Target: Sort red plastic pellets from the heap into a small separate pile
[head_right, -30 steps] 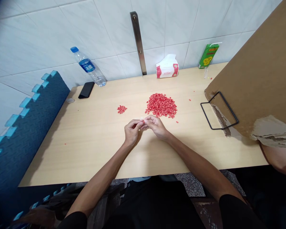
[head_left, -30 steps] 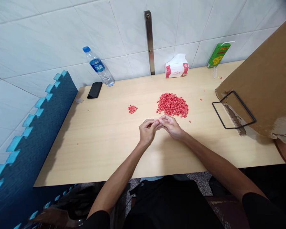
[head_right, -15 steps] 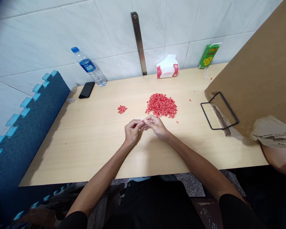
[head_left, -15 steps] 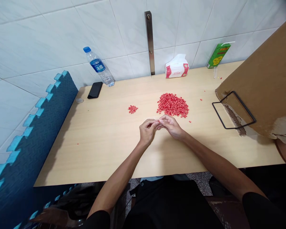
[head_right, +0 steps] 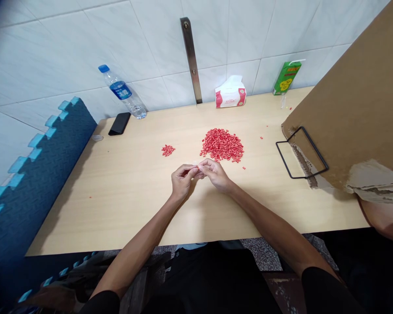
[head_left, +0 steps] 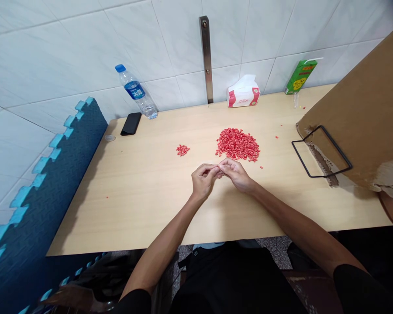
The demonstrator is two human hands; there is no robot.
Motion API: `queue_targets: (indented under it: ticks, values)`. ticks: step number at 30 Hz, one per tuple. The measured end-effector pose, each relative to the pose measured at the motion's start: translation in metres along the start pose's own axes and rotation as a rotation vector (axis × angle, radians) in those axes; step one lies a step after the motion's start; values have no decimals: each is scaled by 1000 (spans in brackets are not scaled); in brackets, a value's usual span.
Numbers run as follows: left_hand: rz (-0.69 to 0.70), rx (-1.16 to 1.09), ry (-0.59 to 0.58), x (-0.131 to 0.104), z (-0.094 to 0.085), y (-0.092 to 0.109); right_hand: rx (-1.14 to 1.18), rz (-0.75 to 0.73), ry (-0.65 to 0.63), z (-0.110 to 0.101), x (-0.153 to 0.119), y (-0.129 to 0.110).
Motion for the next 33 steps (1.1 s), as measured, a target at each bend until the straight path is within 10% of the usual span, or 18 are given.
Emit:
queue_targets:
  ticks: [6,14,19,25,33]
  values:
    - [328,239,-23,-9,4,35,56,-16,-34,8,-4,-7]
    - [388,375,122,-2,-9,43,-183,-119,145,-12,-1,-17]
    - [237,585,329,37,-60,20,-869,-446,547,-59,-5,-61]
    - [-15,784,509,91,-134,-18,-1335,-456,654,-81,5,-68]
    - [-67,770,546,98,-142,-18,-1501,-409,550,-68,8,-60]
Point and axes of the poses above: each hand's wrist, its own x-axis towards the middle knuckle, its own z-axis out of the palm, y = z × x, the point moved 9 cm from there along x, towards the middle knuckle, and after that the axes turned 6 degrees about y, right-handed, at the moved point
